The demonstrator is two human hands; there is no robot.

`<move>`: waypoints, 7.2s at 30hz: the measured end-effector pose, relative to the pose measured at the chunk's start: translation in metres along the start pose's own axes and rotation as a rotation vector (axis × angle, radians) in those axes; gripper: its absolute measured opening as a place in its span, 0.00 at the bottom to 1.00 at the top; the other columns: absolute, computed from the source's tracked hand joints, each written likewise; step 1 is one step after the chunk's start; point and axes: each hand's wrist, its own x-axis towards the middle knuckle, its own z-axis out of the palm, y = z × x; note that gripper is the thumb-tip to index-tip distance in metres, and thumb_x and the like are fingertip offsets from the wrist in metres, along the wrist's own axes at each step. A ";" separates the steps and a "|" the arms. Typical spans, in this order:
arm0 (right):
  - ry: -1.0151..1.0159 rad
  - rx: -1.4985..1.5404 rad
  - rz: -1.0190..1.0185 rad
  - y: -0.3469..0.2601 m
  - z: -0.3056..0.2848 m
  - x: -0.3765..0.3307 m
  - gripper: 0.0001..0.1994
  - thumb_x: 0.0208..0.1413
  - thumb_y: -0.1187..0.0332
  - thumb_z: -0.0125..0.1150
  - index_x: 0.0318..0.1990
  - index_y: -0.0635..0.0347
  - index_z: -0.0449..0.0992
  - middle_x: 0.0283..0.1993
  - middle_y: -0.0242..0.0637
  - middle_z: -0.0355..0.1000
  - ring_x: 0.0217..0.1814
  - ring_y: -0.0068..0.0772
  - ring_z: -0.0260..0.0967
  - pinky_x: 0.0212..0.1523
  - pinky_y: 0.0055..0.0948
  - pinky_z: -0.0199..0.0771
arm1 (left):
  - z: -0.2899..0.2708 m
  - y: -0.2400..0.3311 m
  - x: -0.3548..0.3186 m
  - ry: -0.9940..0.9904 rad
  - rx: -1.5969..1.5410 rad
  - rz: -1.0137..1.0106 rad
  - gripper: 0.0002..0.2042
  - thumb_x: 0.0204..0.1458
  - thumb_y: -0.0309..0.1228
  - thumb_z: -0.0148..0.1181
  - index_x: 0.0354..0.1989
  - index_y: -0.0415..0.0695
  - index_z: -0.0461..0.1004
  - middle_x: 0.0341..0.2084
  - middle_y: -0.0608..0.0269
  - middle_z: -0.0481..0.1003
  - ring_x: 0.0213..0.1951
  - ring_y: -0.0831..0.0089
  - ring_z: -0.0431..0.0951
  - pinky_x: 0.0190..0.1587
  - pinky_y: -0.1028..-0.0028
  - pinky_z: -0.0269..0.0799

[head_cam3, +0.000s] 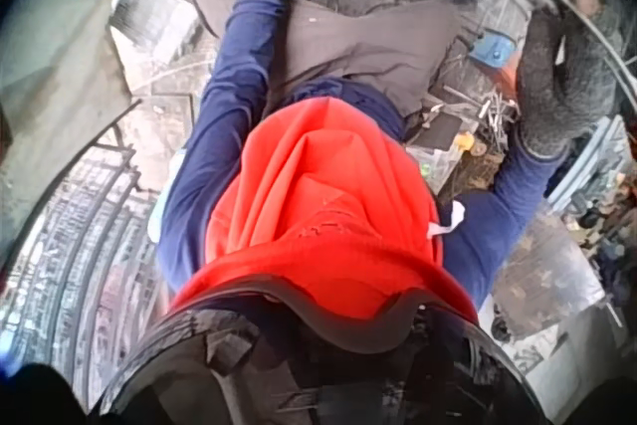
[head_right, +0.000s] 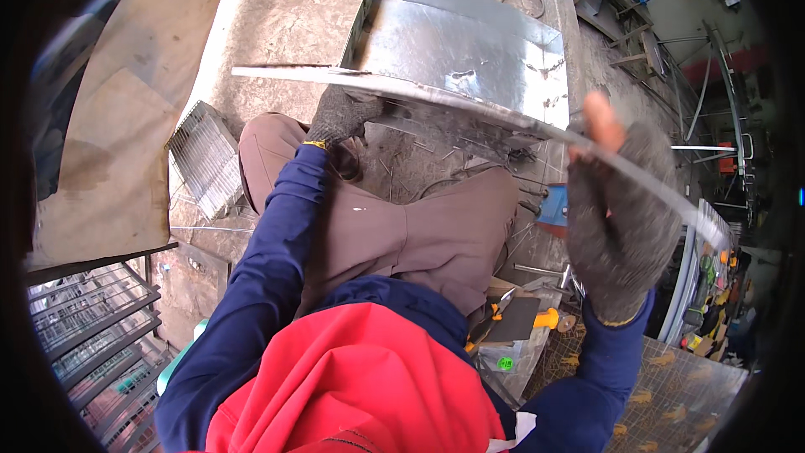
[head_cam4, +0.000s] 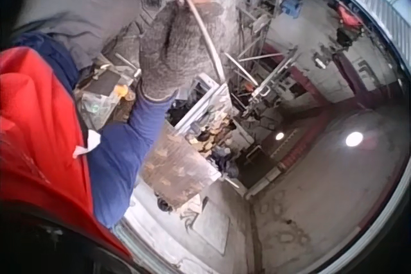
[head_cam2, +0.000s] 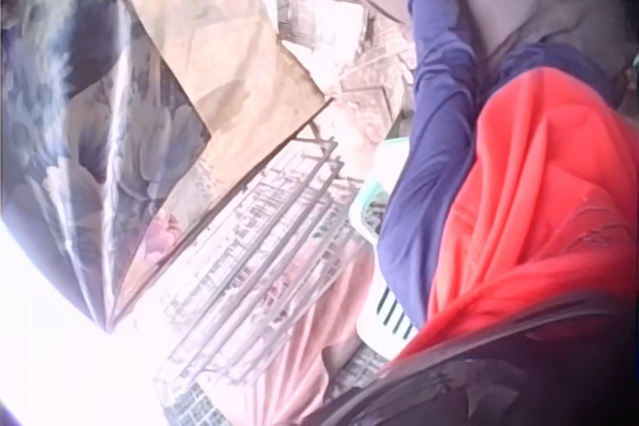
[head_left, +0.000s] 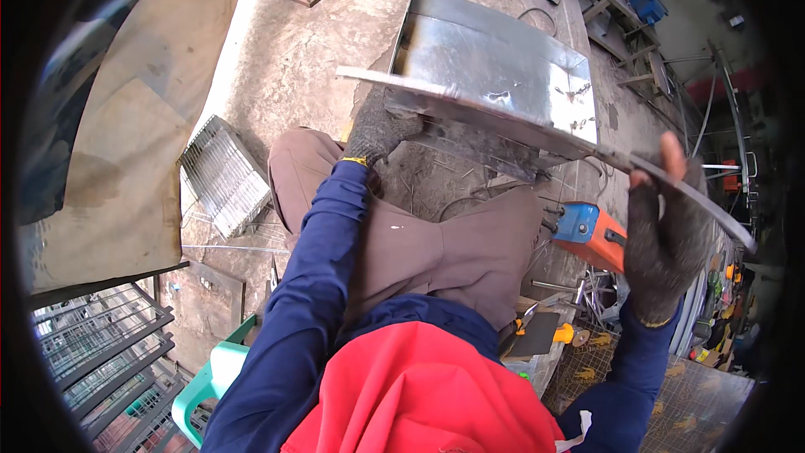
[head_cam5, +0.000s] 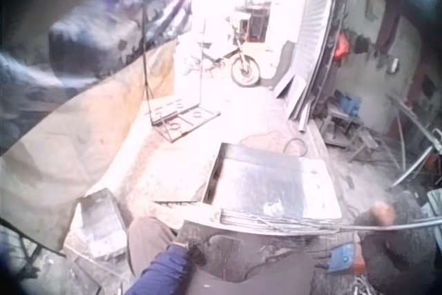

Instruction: Measure, cut, and assemble a wire mesh cage using an angle grinder, pliers, and welding equipment.

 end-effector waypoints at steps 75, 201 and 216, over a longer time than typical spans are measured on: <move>-0.012 1.118 1.478 0.261 0.193 -0.012 0.35 0.56 0.33 0.52 0.51 0.59 0.71 0.55 0.50 0.72 0.50 0.47 0.74 0.51 0.52 0.76 | 0.002 0.025 -0.018 0.194 -0.079 0.100 0.35 0.42 0.35 0.74 0.57 0.38 0.63 0.35 0.52 0.79 0.26 0.67 0.80 0.24 0.70 0.77; 0.170 1.783 1.396 0.010 0.174 -0.147 0.27 0.68 0.49 0.46 0.65 0.61 0.64 0.47 0.39 0.75 0.47 0.31 0.75 0.48 0.31 0.77 | -0.018 -0.031 -0.017 0.191 -0.398 0.074 0.19 0.67 0.39 0.42 0.58 0.39 0.69 0.47 0.60 0.75 0.48 0.70 0.75 0.50 0.75 0.73; -0.120 1.018 0.753 -0.011 0.166 -0.115 0.12 0.64 0.74 0.53 0.53 0.65 0.70 0.42 0.36 0.73 0.28 0.22 0.65 0.31 0.24 0.69 | -0.011 0.049 -0.078 -0.013 -0.240 -0.030 0.22 0.48 0.31 0.71 0.50 0.38 0.72 0.36 0.63 0.77 0.37 0.74 0.76 0.40 0.73 0.74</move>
